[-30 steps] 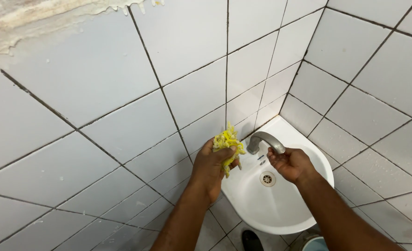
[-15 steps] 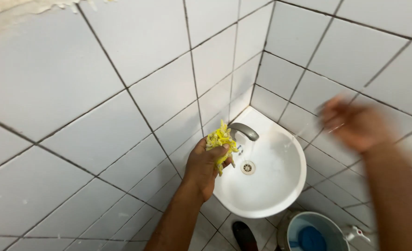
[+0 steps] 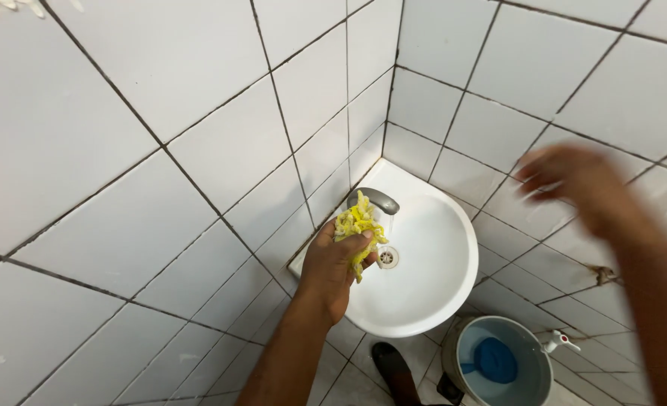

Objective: The person removes items from the sink, places them on the toilet tank, and then uses a yellow sponge to wipe the sink basin, faucet, and surrounding tiled wall. The person also briefly uses a handheld bidet sprayer to rinse the toilet tank.

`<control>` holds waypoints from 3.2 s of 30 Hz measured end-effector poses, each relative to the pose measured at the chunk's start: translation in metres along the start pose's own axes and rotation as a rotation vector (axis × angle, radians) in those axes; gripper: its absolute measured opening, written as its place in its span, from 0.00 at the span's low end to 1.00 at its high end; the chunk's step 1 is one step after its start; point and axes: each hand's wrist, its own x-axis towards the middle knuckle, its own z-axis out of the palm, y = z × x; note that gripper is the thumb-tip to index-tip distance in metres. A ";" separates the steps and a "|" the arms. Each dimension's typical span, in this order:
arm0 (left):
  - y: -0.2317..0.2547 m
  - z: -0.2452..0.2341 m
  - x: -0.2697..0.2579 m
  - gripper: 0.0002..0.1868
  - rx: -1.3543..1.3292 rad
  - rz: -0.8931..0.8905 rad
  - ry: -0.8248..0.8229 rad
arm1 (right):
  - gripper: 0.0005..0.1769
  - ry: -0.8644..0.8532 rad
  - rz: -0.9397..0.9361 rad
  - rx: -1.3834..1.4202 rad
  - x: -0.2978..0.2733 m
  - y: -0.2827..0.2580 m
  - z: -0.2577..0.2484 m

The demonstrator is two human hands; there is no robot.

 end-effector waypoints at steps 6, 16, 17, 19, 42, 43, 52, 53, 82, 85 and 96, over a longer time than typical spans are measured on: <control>0.002 -0.015 0.013 0.36 -0.030 0.010 0.117 | 0.19 -0.308 0.452 0.111 0.014 0.100 0.137; 0.003 -0.034 0.038 0.34 -0.094 0.024 0.225 | 0.32 -0.391 0.550 -0.036 0.096 0.126 0.226; 0.003 -0.034 0.040 0.34 -0.106 0.024 0.233 | 0.34 -0.401 0.524 -0.099 0.108 0.133 0.230; 0.006 -0.034 0.042 0.34 -0.117 0.028 0.244 | 0.31 -0.411 0.503 -0.158 0.107 0.108 0.231; 0.012 0.034 0.074 0.34 0.169 0.091 0.038 | 0.33 -0.580 0.495 0.577 -0.010 -0.035 0.178; 0.007 0.036 0.077 0.31 0.279 0.140 0.027 | 0.34 -0.624 0.509 0.660 -0.013 -0.033 0.175; -0.021 0.039 0.055 0.39 1.161 0.373 -0.041 | 0.18 -0.545 0.553 0.736 -0.020 0.039 0.147; -0.025 0.037 0.053 0.37 1.131 0.400 -0.077 | 0.17 -0.495 0.552 0.705 -0.019 0.053 0.144; -0.073 -0.066 0.101 0.41 1.860 -0.103 0.049 | 0.10 -0.373 -0.162 -0.263 0.126 0.148 0.239; -0.076 -0.070 0.109 0.41 1.941 -0.121 0.008 | 0.15 -0.396 -0.739 -0.761 0.175 0.209 0.236; -0.064 -0.063 0.118 0.44 1.864 -0.243 -0.043 | 0.36 -0.679 -0.764 -0.638 0.140 0.192 0.231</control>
